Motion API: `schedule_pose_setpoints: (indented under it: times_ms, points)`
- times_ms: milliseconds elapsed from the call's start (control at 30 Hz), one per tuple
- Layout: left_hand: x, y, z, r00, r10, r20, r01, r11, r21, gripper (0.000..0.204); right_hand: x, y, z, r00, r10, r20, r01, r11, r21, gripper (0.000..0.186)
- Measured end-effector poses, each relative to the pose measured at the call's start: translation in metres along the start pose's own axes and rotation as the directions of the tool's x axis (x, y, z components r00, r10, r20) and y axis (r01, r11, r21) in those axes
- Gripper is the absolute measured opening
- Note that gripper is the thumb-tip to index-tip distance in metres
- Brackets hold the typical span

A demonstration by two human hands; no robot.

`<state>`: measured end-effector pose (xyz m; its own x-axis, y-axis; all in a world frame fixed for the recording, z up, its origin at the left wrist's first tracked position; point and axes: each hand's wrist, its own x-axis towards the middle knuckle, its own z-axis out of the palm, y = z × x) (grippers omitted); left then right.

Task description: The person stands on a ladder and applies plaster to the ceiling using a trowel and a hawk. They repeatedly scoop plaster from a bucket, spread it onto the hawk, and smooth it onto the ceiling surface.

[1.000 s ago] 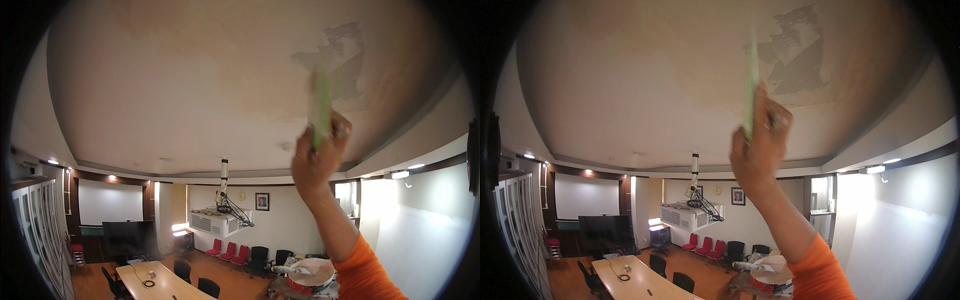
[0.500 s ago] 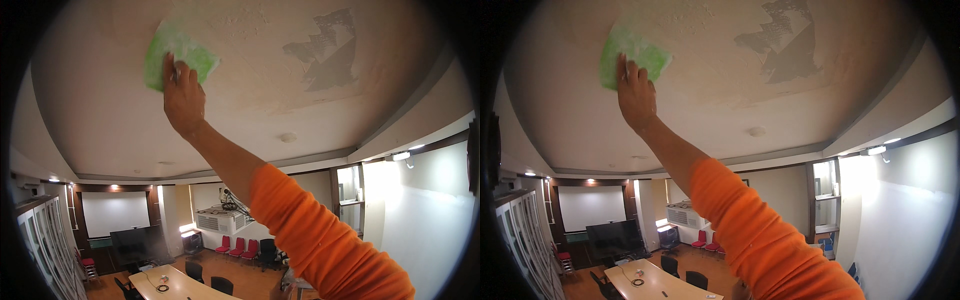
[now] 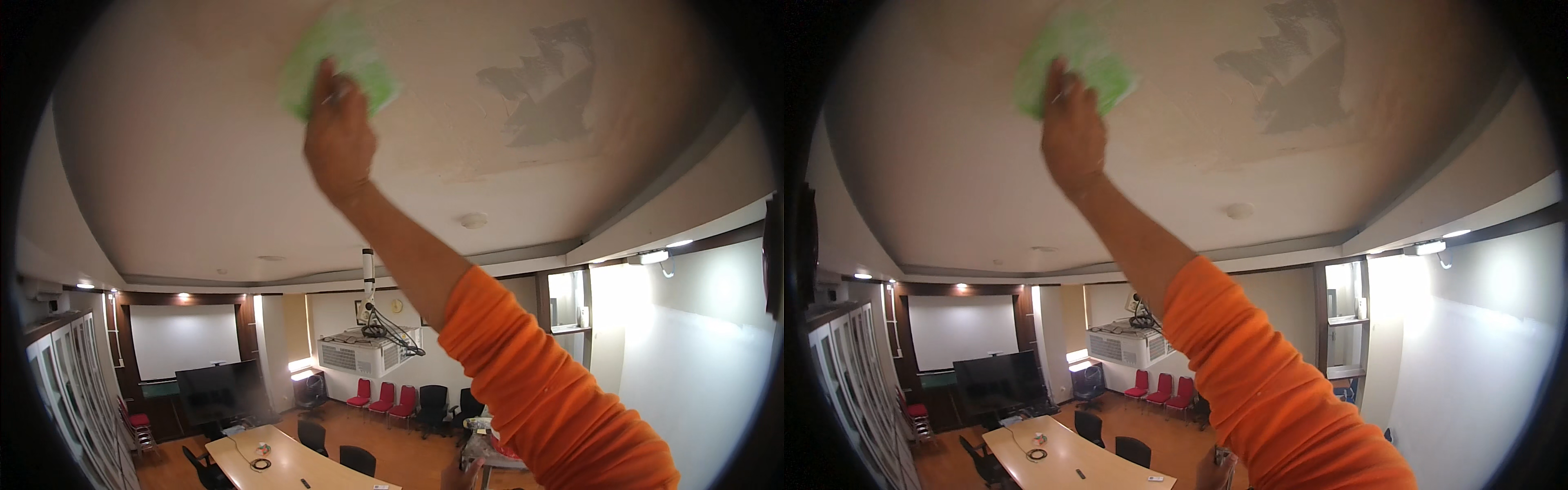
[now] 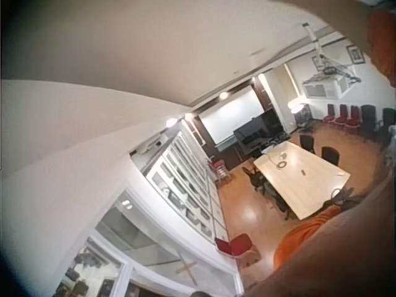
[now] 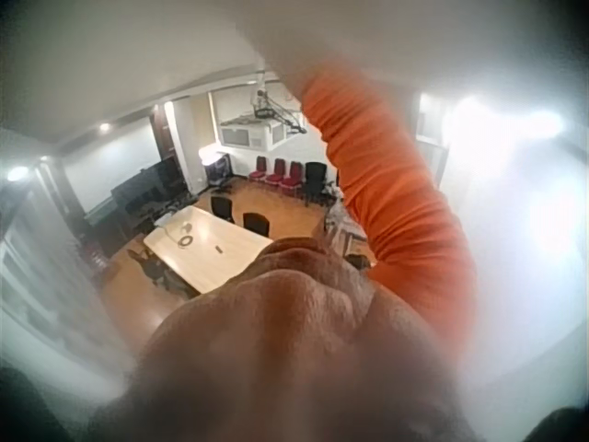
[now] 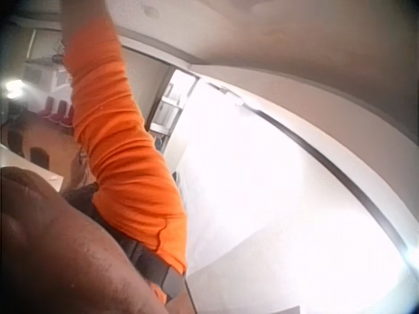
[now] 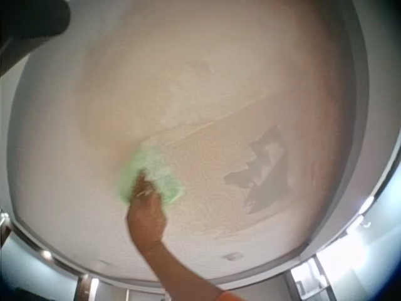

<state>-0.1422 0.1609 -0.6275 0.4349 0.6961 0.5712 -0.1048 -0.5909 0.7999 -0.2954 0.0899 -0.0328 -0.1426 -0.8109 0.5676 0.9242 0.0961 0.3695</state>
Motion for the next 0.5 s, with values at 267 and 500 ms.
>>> schedule_pose_setpoints:
  times_ms: [267, 500]
  points:
    - [-0.002, 0.002, -0.009, 0.999, 0.017, -0.028, -0.017, 1.000, 0.006, 0.053, -0.008, 0.032, -0.094, 0.991, 0.128, 0.037, -0.125, 0.990, -0.057, 0.086]
    - [-0.001, 0.003, -0.012, 1.000, 0.019, -0.021, -0.018, 1.000, 0.019, 0.053, 0.076, 0.062, -0.055, 0.970, 0.013, -0.244, -0.061, 0.980, -0.191, 0.071]
